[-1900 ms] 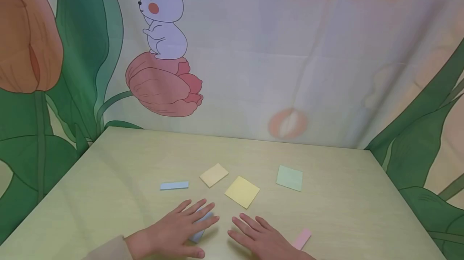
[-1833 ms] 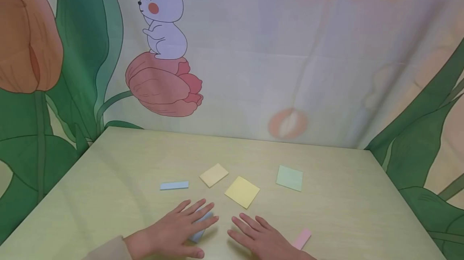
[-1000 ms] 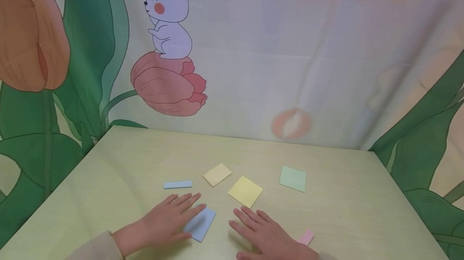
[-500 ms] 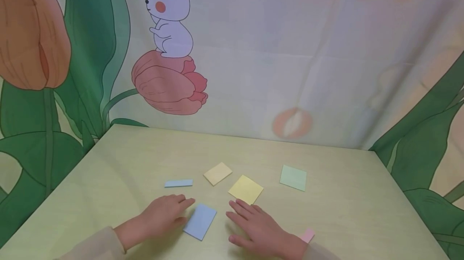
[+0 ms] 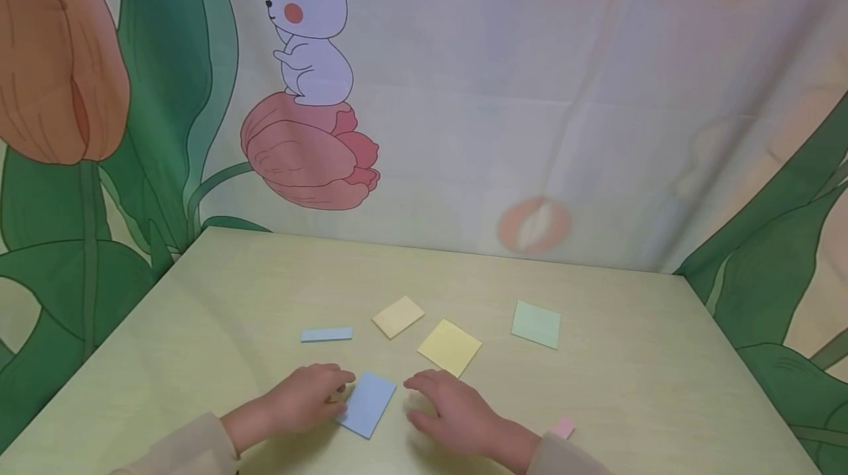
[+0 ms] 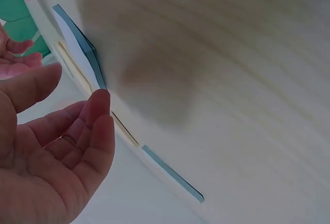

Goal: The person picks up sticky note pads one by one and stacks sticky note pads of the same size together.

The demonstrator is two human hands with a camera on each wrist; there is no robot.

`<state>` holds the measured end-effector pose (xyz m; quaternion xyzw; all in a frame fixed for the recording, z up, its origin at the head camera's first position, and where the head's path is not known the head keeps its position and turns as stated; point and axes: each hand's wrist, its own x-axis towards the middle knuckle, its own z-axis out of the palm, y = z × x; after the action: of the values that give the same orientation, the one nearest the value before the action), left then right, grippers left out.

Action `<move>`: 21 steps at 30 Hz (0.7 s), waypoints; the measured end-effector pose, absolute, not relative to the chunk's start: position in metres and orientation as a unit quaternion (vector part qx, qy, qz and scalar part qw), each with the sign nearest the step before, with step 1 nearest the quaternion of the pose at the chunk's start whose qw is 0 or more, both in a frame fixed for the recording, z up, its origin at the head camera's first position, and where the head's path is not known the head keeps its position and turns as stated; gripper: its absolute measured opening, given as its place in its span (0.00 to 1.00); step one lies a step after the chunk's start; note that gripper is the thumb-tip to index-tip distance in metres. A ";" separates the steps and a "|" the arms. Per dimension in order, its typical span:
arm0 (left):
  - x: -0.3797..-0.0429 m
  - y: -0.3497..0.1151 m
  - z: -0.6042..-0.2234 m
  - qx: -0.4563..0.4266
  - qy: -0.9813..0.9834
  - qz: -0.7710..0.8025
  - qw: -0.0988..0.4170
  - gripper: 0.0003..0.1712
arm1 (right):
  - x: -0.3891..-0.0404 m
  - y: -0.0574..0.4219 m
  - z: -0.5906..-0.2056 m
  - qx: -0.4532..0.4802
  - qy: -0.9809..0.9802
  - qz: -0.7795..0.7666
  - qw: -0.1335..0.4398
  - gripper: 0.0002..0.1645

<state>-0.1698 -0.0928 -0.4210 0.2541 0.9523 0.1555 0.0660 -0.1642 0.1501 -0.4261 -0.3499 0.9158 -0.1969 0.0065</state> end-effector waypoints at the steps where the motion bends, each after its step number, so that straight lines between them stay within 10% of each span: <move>1: -0.170 -0.092 -0.421 0.254 0.952 0.158 0.066 0.16 | -0.165 0.149 -0.426 -0.347 0.913 -0.213 0.007 0.20; 21: -0.176 -0.087 -0.428 0.214 0.936 0.267 0.082 0.31 | -0.181 0.132 -0.429 -0.250 0.891 -0.368 0.086 0.15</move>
<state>-0.1756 -0.0874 -0.4276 0.2144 0.9360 0.2669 0.0819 -0.1808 0.1323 -0.4285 -0.2499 0.8915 -0.3680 0.0858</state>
